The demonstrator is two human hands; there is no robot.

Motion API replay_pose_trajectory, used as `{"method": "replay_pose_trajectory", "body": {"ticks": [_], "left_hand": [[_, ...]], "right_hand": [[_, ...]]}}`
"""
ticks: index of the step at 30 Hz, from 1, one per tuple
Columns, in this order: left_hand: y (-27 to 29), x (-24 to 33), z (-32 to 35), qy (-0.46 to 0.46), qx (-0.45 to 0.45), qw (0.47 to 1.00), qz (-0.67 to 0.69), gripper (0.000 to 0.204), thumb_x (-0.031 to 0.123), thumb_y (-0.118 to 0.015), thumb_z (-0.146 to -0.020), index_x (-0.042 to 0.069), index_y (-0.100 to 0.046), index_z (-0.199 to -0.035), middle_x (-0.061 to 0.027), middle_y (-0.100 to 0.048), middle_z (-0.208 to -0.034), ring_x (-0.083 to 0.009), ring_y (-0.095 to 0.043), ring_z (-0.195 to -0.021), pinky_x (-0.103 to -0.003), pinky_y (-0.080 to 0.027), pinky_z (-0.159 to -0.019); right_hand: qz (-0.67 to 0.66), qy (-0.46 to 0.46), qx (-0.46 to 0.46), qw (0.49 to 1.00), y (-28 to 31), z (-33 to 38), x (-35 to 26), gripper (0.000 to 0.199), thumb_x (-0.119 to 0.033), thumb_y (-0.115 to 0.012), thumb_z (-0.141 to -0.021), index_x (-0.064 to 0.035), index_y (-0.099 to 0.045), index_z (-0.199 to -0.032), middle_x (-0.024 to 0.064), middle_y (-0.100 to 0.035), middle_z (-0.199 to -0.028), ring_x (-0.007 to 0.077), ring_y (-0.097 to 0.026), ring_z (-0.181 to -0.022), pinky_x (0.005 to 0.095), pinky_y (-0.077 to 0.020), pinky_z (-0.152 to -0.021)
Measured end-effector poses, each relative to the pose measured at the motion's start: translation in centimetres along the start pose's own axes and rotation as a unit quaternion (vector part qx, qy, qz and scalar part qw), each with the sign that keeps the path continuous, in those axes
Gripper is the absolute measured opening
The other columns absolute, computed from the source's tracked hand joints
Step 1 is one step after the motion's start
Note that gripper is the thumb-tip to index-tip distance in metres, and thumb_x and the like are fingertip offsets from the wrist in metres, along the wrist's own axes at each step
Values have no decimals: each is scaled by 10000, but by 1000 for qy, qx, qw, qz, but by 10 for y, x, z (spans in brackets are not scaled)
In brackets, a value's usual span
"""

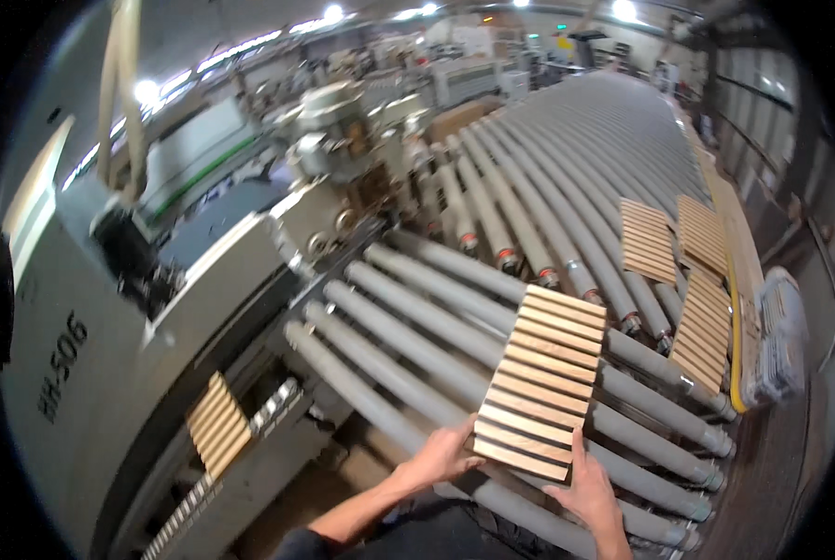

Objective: The person picks up rectangular wood panels from a roller conveyor and stacks them onto a central wooden platform.

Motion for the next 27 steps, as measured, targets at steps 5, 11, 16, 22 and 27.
{"method": "replay_pose_trajectory", "body": {"ticks": [5,11,16,22,27], "left_hand": [[29,-49,46,35,128,991,36,871,372,-876,-918,-18,-508,-1604,-284,-597,-1559,-413,-588,-1439,-477,-465,-1231],[159,-135,142,148,545,825,-4,665,164,-837,-911,-58,-617,-1498,-248,-657,-1510,-326,-637,-1399,-422,-516,-1173],[234,-226,217,248,672,684,-139,719,164,-780,-905,-116,-528,-1518,-331,-540,-1566,-441,-495,-1490,-493,-376,-1272],[278,-314,221,352,612,702,-95,775,249,-777,-920,-129,-497,-1536,-357,-506,-1585,-477,-457,-1502,-515,-352,-1280],[285,-325,155,358,556,746,-69,799,289,-771,-953,-133,-470,-1562,-416,-473,-1580,-522,-426,-1516,-546,-329,-1284]], "right_hand": [[31,-35,62,997,38,-29,-37,894,-184,-898,-812,54,-500,-1577,320,-628,-1452,475,-613,-1330,510,-484,-1151],[-9,86,13,996,18,-134,-124,623,-138,-801,-938,51,-607,-1498,258,-669,-1427,410,-656,-1312,471,-500,-1138],[-9,238,-109,965,-64,-247,-197,616,-278,-817,-961,32,-641,-1463,262,-668,-1443,428,-642,-1333,476,-490,-1163],[-58,324,-101,939,-219,-380,-273,718,-405,-769,-995,48,-576,-1517,292,-619,-1481,444,-559,-1399,498,-423,-1225],[-50,347,-61,935,-318,-445,-306,799,-375,-748,-991,81,-450,-1575,313,-514,-1561,476,-464,-1449,562,-390,-1232]]}}
Point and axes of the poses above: each hand's wrist, its own z-axis away from the middle knuckle, its own y-axis out of the back of the hand, x = y × z, the point moved 3 cm from there along -z, towards the middle knuckle
